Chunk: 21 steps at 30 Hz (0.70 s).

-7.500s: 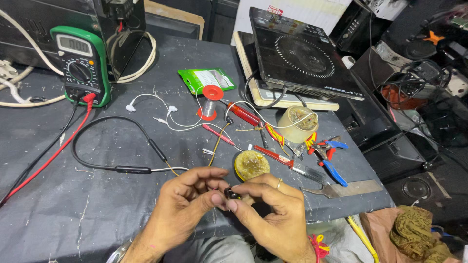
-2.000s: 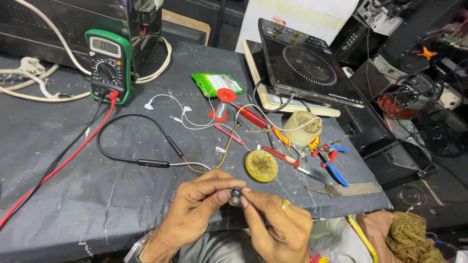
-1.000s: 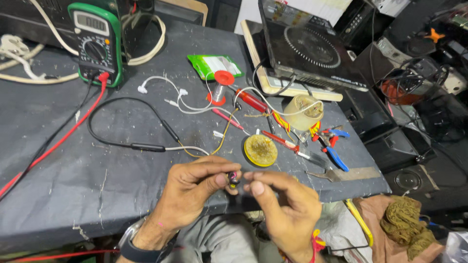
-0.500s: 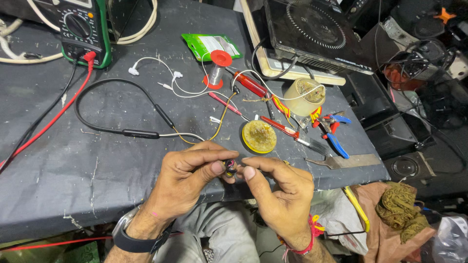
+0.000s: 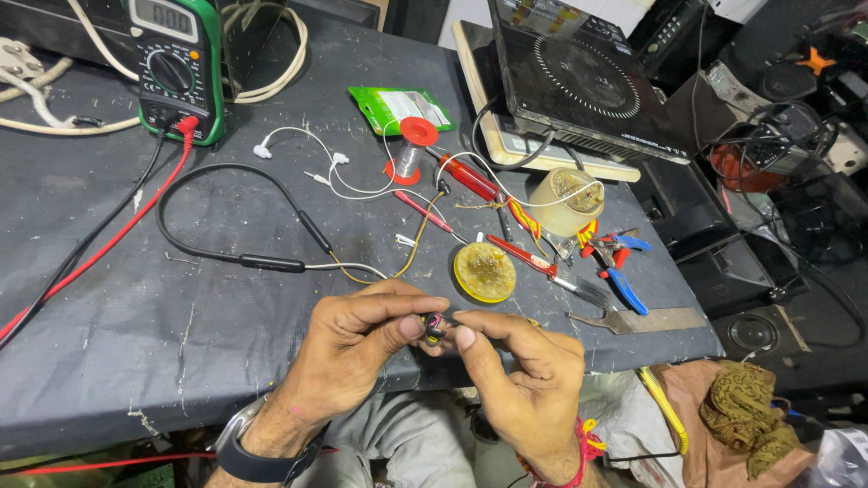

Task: The person manipulates a small black electronic component, using pliers to strip and adjust wires. They then handle a white wire, stripping its insulation and twisting the exposed strands.

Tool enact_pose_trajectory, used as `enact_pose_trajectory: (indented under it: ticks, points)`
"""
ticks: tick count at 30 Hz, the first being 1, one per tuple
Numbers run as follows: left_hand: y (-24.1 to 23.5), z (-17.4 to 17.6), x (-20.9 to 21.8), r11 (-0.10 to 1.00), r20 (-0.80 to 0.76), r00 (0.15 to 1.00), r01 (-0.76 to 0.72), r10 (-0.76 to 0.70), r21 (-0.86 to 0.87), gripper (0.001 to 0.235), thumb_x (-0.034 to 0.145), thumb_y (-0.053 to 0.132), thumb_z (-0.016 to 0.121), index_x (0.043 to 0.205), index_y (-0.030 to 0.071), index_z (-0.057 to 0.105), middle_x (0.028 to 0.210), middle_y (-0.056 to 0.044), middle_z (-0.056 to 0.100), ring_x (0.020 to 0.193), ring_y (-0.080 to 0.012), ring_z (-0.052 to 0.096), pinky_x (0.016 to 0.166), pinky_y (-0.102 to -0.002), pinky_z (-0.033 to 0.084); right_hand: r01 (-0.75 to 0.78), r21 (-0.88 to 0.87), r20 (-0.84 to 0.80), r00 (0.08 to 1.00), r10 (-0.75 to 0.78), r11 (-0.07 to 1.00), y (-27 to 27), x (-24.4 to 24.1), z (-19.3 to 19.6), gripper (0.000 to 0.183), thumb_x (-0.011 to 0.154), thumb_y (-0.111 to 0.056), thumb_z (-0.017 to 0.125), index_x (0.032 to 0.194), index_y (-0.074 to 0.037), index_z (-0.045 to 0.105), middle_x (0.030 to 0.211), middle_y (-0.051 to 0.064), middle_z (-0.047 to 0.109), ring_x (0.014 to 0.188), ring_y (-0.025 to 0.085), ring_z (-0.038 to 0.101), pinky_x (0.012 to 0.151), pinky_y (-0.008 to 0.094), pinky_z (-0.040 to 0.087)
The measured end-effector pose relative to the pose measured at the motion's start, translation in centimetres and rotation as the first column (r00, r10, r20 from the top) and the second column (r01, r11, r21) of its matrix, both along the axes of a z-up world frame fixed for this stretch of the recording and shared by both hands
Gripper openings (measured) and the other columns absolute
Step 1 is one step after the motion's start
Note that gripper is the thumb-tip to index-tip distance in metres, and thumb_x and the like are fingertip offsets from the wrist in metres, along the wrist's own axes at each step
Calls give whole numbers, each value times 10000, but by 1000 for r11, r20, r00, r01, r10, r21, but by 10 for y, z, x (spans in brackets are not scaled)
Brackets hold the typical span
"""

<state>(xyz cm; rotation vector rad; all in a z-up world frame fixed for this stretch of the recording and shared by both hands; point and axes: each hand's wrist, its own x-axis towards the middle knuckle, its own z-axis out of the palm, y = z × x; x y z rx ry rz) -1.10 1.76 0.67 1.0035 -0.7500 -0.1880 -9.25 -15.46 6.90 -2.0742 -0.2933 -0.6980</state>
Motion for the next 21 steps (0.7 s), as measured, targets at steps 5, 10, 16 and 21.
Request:
enact_pose_trajectory:
  ticks: [5,10,16,21]
  points:
    - [-1,-1,-1,1000,-25,1000,17,-17,-19,254,1011,35,618,1231,-35,722,1083,-131,715,926,-182,743,831,-298,626,6,-2,16,1000,-6,1000,1,0,0,134,928,-26,712,1039,35,756,898,96,816,802,131,785,733,245,610]
    - [-1,-2,0,1000,-24,1000,13,-13,-6,250,1007,31,623,1224,-38,726,1059,-129,718,914,-179,739,822,-298,624,-14,-9,9,1000,14,1000,2,0,2,133,937,-26,704,1043,37,753,901,97,814,798,131,785,732,249,614]
    - [-2,-3,-1,999,-24,999,30,-31,-28,229,1011,35,620,1199,-39,731,1014,-118,712,889,-176,741,821,-301,627,-43,36,-62,997,46,998,6,-2,9,110,951,-20,685,1018,43,744,861,89,815,769,126,787,715,253,632]
    - [-1,-3,-2,1000,11,1000,-11,11,-5,223,1006,20,627,1191,-34,737,1012,-107,709,869,-159,713,801,-294,607,-16,-21,17,1000,16,1000,14,-6,10,97,948,-13,681,1014,33,734,853,72,814,747,111,787,690,235,622]
